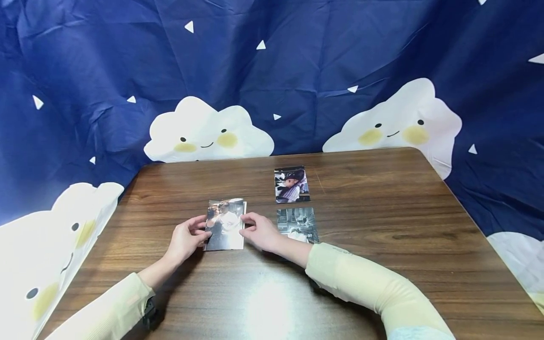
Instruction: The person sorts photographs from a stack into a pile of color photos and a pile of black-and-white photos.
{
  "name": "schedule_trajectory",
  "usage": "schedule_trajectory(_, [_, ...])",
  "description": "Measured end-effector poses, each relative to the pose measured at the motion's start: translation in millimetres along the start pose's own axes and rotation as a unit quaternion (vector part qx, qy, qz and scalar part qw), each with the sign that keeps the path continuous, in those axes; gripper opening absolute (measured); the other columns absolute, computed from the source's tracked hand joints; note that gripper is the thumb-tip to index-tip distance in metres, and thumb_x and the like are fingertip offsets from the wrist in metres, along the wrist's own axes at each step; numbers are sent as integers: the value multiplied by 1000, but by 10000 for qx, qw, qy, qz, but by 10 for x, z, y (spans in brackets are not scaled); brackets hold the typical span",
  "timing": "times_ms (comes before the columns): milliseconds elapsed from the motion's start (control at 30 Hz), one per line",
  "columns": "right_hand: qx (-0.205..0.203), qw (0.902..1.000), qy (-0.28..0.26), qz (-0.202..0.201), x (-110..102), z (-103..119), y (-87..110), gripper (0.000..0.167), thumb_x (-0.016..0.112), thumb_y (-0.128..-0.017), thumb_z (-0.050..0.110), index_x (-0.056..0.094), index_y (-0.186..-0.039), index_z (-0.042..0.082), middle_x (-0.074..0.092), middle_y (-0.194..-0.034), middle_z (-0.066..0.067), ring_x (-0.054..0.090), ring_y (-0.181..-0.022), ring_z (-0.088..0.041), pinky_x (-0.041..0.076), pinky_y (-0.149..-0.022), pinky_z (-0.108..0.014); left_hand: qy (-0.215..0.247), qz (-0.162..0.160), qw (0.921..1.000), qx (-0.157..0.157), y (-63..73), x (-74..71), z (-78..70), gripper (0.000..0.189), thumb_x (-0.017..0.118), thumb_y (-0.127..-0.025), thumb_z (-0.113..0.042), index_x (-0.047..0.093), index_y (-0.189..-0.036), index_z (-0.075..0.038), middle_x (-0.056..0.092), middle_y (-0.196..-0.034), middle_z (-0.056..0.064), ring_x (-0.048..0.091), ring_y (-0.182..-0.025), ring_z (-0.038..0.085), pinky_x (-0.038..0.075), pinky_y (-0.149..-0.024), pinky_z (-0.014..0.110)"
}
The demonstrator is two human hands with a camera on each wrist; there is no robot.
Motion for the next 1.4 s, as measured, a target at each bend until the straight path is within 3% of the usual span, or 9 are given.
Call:
schedule_trajectory(267, [-26,9988,-462,-162,-25,5,-19,40,63,-90,-2,51,-126,-12,56,-126,-29,63,-104,-37,53,-84,-33,95,9,9997,218,-22,3,-51,48,72,-78,13,57,-124,13,66,-94,23,66,-70,13,55,-56,26])
schedule_trajectory(467, [-118,9971,-557,-498,-52,4,-34,43,63,-88,-7,50,-128,-14,59,-118,-29,66,-92,-35,56,-72,-36,656,56,9978,-50,-37,32,-144,49,71,-81,11,57,-128,7,67,-81,13,62,-64,4,54,-55,24])
schedule_trajectory(567, [-168,9954,-632,-699,-74,13,-47,45,65,-86,-7,50,-129,-12,62,-109,-26,67,-83,-31,55,-63,-37,939,59,9954,-162,-31,67,-232,49,70,-82,10,57,-129,4,66,-78,8,62,-62,4,52,-55,22])
schedule_trajectory(700, [-243,9924,-673,-1001,-116,11,-66,50,69,-83,-8,51,-129,-9,62,-95,-17,64,-68,-15,50,-56,-25,1228,42,9923,-144,-25,122,-352,51,68,-83,13,56,-131,5,64,-75,4,61,-61,4,51,-53,20])
schedule_trajectory(833, [-305,9909,-634,-1147,-170,-5,-76,53,71,-82,-8,50,-130,-7,60,-86,-9,58,-62,-4,45,-57,-19,1333,40,9910,-73,-32,185,-422,50,67,-83,14,56,-131,5,63,-74,3,61,-61,4,51,-53,19])
schedule_trajectory(1133, [-432,9892,-670,-1229,-376,-10,-70,55,68,-82,-12,47,-133,-12,60,-82,-11,57,-64,-3,48,-63,-17,1534,130,9881,-9,-82,369,-514,51,67,-84,11,54,-132,4,64,-84,10,62,-66,6,53,-55,22])
schedule_trajectory(1400, [-297,9873,-598,-1439,-652,-93,-30,56,69,-84,-10,47,-135,-10,63,-84,-12,58,-65,-1,47,-62,-15,1551,708,9853,126,-118,592,-625,60,67,-82,15,49,-138,3,59,-94,14,63,-68,7,56,-57,32])
Point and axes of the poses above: each hand's wrist, its own y-axis away from the middle knuckle, its own x-axis out of the palm, z = x × y, the point moved 1 cm from there along -y, towards the middle knuckle
